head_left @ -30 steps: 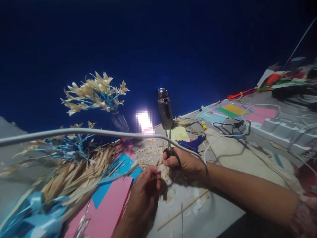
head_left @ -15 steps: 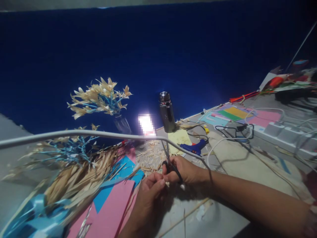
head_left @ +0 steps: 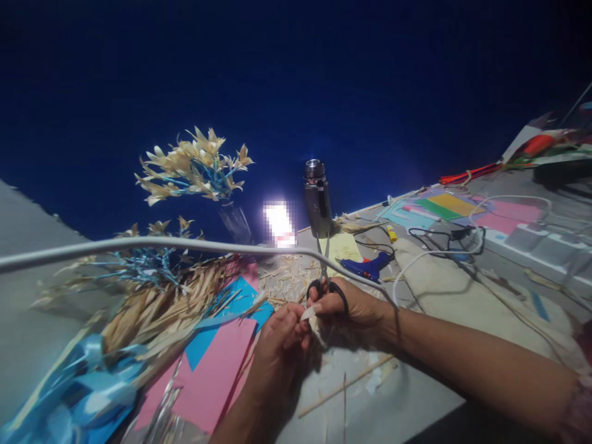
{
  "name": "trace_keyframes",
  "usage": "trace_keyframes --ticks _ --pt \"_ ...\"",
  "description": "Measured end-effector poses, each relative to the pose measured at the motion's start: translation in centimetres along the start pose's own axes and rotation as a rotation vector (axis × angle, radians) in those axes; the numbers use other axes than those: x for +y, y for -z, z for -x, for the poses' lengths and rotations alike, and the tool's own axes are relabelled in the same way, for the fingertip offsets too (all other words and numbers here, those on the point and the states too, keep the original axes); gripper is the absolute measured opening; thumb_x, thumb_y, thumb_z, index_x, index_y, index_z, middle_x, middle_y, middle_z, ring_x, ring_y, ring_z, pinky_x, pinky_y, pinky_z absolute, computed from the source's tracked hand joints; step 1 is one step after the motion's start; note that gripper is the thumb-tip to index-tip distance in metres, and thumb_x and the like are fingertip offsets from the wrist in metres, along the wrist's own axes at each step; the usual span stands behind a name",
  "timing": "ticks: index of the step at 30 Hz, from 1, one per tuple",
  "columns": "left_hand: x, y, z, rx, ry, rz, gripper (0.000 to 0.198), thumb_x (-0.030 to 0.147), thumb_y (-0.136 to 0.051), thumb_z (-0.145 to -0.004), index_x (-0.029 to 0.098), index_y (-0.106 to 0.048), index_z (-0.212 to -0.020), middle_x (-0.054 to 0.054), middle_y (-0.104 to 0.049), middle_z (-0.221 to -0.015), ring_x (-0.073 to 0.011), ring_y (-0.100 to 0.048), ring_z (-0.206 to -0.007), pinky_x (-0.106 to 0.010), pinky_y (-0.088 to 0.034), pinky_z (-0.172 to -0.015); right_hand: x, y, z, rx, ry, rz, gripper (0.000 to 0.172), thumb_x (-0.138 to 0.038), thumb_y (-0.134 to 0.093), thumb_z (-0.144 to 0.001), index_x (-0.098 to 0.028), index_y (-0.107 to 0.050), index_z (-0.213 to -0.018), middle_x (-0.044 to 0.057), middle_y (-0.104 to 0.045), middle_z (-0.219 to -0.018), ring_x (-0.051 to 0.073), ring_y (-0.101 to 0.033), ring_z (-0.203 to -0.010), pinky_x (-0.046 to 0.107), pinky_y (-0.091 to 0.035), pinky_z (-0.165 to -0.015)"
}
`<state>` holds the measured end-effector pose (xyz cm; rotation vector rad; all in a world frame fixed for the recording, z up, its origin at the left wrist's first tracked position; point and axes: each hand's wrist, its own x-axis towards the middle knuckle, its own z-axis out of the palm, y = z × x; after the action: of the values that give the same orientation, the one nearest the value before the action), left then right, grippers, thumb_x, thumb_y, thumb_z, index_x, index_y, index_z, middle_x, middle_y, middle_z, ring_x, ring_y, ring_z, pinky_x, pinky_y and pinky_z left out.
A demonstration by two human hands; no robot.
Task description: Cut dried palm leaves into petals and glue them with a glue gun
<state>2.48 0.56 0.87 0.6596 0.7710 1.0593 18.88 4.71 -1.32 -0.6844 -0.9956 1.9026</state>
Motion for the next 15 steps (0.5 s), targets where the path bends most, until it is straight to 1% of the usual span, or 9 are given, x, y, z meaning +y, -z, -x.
trace_keyframes --ticks 2,4,6,8,9,10,12,13,15 --pt "-0.3 0.0 0.0 0.030 -0.008 -0.037 0.037 0.035 -0.093 -0.061 0.017 -0.062 -0.068 0.007 -0.044 -0.047 -0.0073 -0.040 -0.043 -0.019 -0.035 -0.042 0.0 -0.3 0.1 0.018 -0.010 0.033 0.030 -0.023 -0.084 -0.059 -0.014 -0.064 -0.080 -0.004 -0.054 -0.061 0.008 -0.042 -0.052 0.022 -0.029 -0.050" --pt "-0.1 0.2 0.0 0.050 -0.015 -0.062 0.037 0.032 -0.093 -0.060 0.017 -0.060 -0.067 0.009 -0.041 -0.045 -0.0068 -0.037 -0.040 -0.019 -0.033 -0.041 -0.1 -0.6 0.1 0.048 0.000 0.059 0.029 -0.022 -0.083 -0.059 -0.015 -0.064 -0.080 -0.005 -0.053 -0.060 0.008 -0.042 -0.052 0.022 -0.029 -0.051" --pt "0.9 0.8 -0.5 0.084 -0.047 -0.117 0.036 0.035 -0.091 -0.063 0.018 -0.059 -0.068 0.009 -0.043 -0.046 -0.0068 -0.037 -0.039 -0.020 -0.032 -0.042 -0.2 -0.7 0.1 0.114 0.020 0.111 0.027 -0.023 -0.081 -0.060 -0.016 -0.064 -0.080 -0.005 -0.053 -0.059 0.009 -0.042 -0.053 0.022 -0.029 -0.052" --pt "2.8 1.4 -1.6 0.148 -0.111 -0.250 0.036 0.038 -0.089 -0.064 0.018 -0.061 -0.071 0.008 -0.048 -0.049 -0.0069 -0.040 -0.042 -0.019 -0.032 -0.044 -0.2 -0.7 0.0 0.168 0.034 0.198 0.023 -0.024 -0.080 -0.062 -0.015 -0.066 -0.078 -0.004 -0.053 -0.058 0.009 -0.042 -0.053 0.023 -0.028 -0.051" --pt "4.0 1.7 -2.5 0.167 -0.145 -0.342 0.038 0.040 -0.090 -0.062 0.018 -0.062 -0.072 0.007 -0.050 -0.051 -0.0075 -0.043 -0.044 -0.020 -0.033 -0.045 -0.3 -0.8 -0.1 0.171 0.035 0.234 0.021 -0.025 -0.079 -0.063 -0.014 -0.067 -0.076 -0.004 -0.053 -0.057 0.009 -0.042 -0.053 0.023 -0.027 -0.050" --pt "5.2 2.0 -3.6 0.143 -0.164 -0.479 0.038 0.042 -0.090 -0.062 0.017 -0.063 -0.072 0.005 -0.055 -0.055 -0.0083 -0.046 -0.048 -0.021 -0.036 -0.048 -0.3 -0.8 -0.1 0.161 0.032 0.257 0.020 -0.026 -0.078 -0.064 -0.014 -0.068 -0.074 -0.003 -0.054 -0.057 0.009 -0.042 -0.053 0.023 -0.027 -0.050" --pt "7.5 2.5 -6.6 0.086 -0.218 -0.795 0.033 0.043 -0.084 -0.068 0.016 -0.066 -0.073 0.003 -0.056 -0.055 -0.0100 -0.048 -0.051 -0.022 -0.037 -0.051 -0.4 -0.9 -0.1 0.136 0.011 0.269 0.018 -0.027 -0.076 -0.063 -0.014 -0.068 -0.071 -0.002 -0.055 -0.056 0.009 -0.041 -0.052 0.022 -0.026 -0.049" --pt "8.4 2.7 -8.3 0.056 -0.218 -0.933 0.032 0.044 -0.081 -0.070 0.017 -0.065 -0.071 0.003 -0.056 -0.055 -0.0104 -0.048 -0.051 -0.023 -0.036 -0.051 -0.6 -1.0 -0.1 0.138 -0.006 0.261 0.017 -0.026 -0.076 -0.063 -0.014 -0.067 -0.070 -0.002 -0.055 -0.056 0.008 -0.041 -0.051 0.021 -0.026 -0.048" --pt "9.4 3.0 -12.0 0.030 -0.173 -1.029 0.032 0.042 -0.080 -0.069 0.016 -0.063 -0.066 0.001 -0.060 -0.057 -0.0118 -0.050 -0.051 -0.025 -0.036 -0.051 -0.8 -1.2 0.0 0.165 -0.054 0.232 0.016 -0.024 -0.075 -0.061 -0.016 -0.065 -0.070 -0.003 -0.054 -0.055 0.008 -0.043 -0.049 0.021 -0.028 -0.047"
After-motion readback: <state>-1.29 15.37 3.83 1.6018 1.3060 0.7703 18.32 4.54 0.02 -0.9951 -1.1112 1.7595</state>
